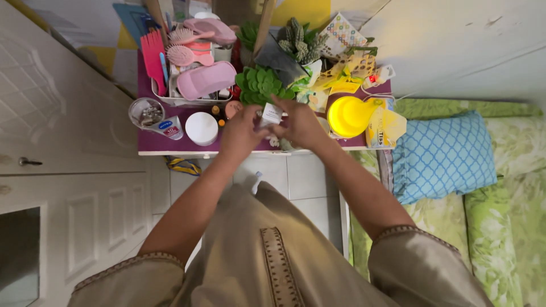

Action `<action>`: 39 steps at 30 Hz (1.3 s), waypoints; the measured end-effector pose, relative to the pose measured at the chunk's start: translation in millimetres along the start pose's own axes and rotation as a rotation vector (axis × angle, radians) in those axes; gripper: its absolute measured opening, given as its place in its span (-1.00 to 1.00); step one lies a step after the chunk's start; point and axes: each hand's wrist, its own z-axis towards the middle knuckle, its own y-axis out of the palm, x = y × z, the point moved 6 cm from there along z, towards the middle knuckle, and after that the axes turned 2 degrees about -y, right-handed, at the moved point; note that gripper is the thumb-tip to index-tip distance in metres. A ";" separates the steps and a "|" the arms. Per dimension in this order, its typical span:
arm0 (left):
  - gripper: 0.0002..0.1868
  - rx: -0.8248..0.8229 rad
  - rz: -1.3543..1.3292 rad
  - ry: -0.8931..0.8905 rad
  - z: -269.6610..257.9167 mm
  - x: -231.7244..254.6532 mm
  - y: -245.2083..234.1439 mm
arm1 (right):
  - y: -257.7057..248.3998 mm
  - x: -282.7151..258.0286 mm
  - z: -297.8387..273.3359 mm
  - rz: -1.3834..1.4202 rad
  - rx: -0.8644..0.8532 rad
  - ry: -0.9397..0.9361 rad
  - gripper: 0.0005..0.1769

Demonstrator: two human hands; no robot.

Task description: Organize various small personal care items, containers, and accessories on a desk or vanity surface.

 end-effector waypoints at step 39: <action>-0.44 -0.142 0.101 -0.310 -15.4 -85.3 55.0 | 126.8 73.3 -78.0 0.034 -0.164 0.463 -0.79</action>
